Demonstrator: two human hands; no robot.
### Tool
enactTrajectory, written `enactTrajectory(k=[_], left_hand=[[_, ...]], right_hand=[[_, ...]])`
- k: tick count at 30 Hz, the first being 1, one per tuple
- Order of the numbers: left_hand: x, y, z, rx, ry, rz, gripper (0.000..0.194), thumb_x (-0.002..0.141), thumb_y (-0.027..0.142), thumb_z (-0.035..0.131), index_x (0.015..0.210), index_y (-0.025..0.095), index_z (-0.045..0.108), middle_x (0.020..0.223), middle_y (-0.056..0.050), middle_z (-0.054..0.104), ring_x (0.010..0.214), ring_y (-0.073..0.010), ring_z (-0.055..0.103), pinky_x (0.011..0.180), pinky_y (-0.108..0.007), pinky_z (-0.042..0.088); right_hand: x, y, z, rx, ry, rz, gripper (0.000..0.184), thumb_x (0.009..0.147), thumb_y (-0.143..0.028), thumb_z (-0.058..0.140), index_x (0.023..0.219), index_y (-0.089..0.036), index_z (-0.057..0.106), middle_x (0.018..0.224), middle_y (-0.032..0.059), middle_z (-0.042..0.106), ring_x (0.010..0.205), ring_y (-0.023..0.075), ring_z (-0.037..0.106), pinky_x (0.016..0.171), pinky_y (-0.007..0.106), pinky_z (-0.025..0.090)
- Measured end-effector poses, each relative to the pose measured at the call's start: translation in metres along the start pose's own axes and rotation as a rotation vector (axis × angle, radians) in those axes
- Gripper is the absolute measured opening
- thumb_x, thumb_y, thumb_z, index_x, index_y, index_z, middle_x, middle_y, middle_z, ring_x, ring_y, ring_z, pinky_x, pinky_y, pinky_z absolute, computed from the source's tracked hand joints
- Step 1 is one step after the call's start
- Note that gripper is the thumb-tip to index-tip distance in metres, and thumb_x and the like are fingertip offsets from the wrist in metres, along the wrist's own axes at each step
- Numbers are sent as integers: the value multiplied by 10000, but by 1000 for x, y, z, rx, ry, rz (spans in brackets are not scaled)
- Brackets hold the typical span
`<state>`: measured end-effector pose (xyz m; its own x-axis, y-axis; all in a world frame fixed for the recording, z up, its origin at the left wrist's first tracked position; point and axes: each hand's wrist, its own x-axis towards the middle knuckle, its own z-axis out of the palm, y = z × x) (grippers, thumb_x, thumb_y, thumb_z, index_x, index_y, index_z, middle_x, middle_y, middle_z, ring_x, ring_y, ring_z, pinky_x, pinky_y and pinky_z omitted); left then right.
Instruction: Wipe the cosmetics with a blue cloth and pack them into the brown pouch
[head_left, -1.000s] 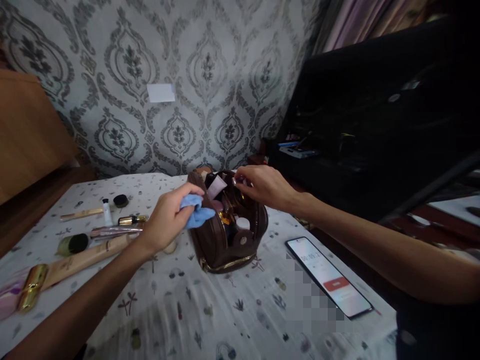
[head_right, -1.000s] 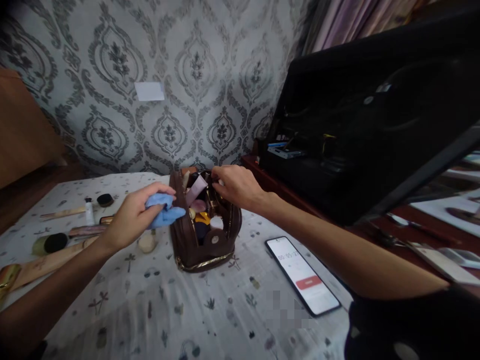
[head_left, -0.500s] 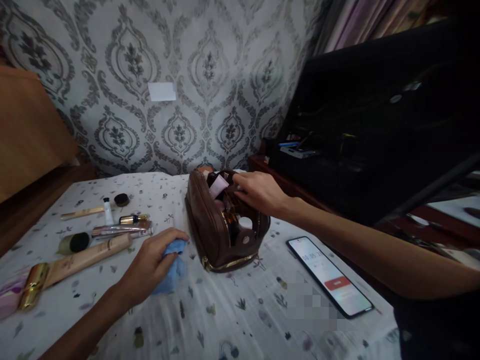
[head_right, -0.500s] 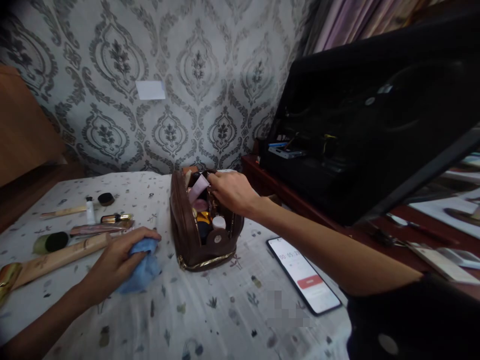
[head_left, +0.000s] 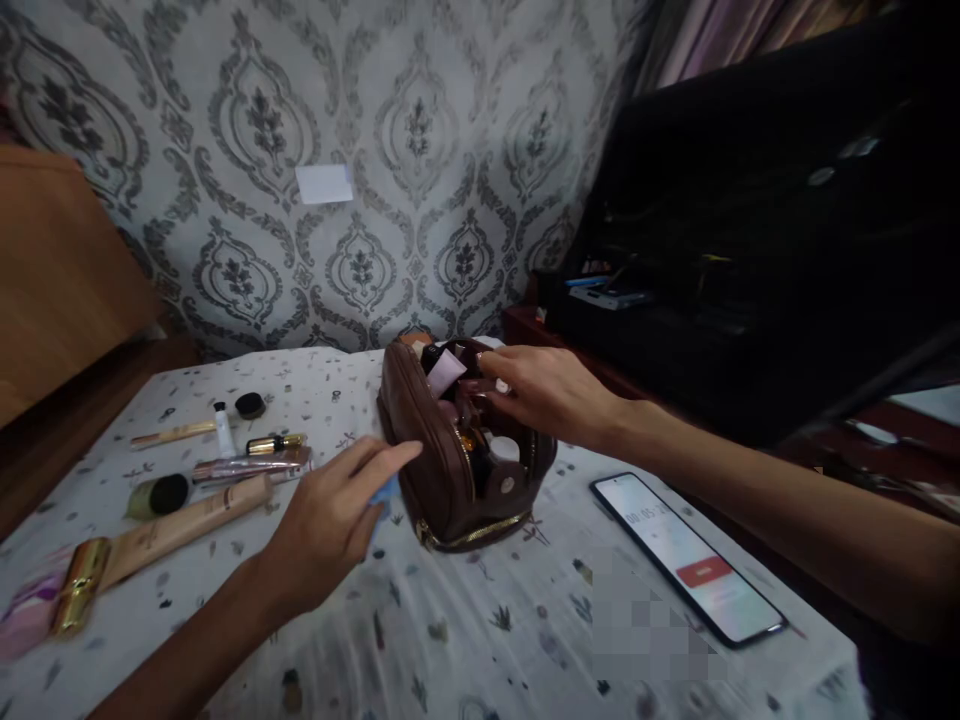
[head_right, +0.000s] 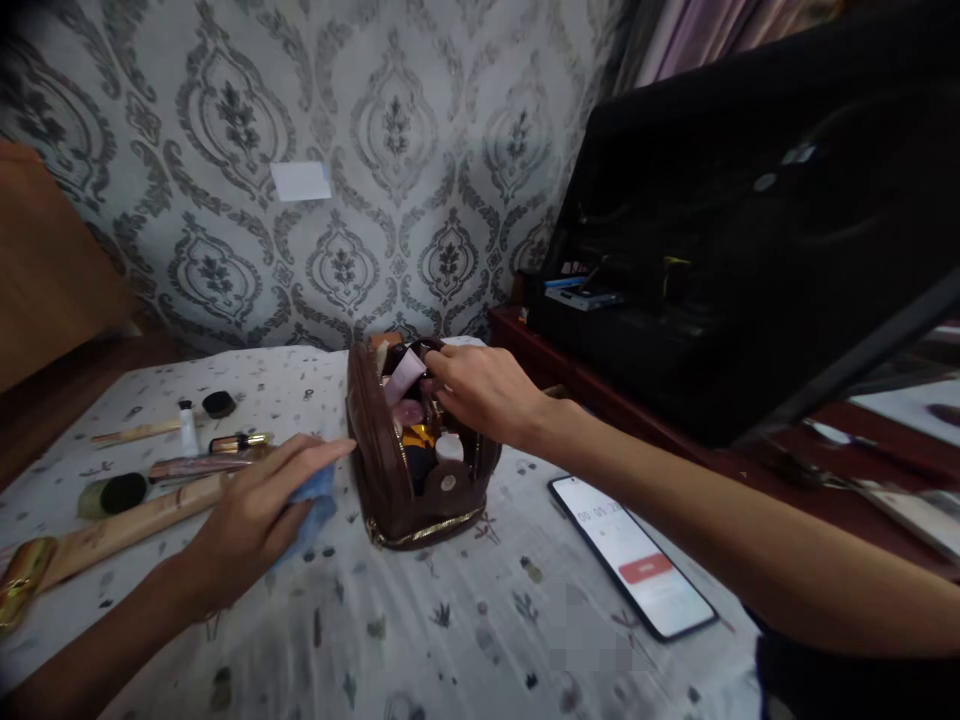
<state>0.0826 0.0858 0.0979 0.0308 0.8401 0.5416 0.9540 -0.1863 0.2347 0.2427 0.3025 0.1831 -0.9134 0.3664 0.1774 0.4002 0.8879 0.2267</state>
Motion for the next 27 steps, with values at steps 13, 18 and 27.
enactTrajectory(k=[13, 18, 27], left_hand=[[38, 3, 10, 276, 7, 134, 478, 936, 71, 355, 1317, 245, 587, 1055, -65, 580, 809, -137, 615, 653, -210, 506], [34, -1, 10, 247, 10, 116, 554, 919, 41, 406, 1385, 308, 539, 1093, -70, 560, 897, -146, 626, 686, -202, 515], [28, 1, 11, 255, -16, 45, 628, 917, 47, 431, 1449, 379, 473, 1145, -80, 537, 929, -159, 637, 665, -219, 550]], right_hand=[[-24, 30, -4, 295, 27, -210, 80, 883, -125, 599, 825, -160, 641, 872, 51, 676, 700, 139, 591, 582, 249, 326], [-26, 40, 11, 543, 102, -279, 117, 891, -111, 590, 886, -183, 681, 920, 36, 683, 762, 138, 611, 632, 243, 394], [-13, 41, 27, 769, 106, -281, 157, 858, -90, 626, 907, -201, 725, 898, -3, 700, 786, 132, 635, 675, 238, 437]])
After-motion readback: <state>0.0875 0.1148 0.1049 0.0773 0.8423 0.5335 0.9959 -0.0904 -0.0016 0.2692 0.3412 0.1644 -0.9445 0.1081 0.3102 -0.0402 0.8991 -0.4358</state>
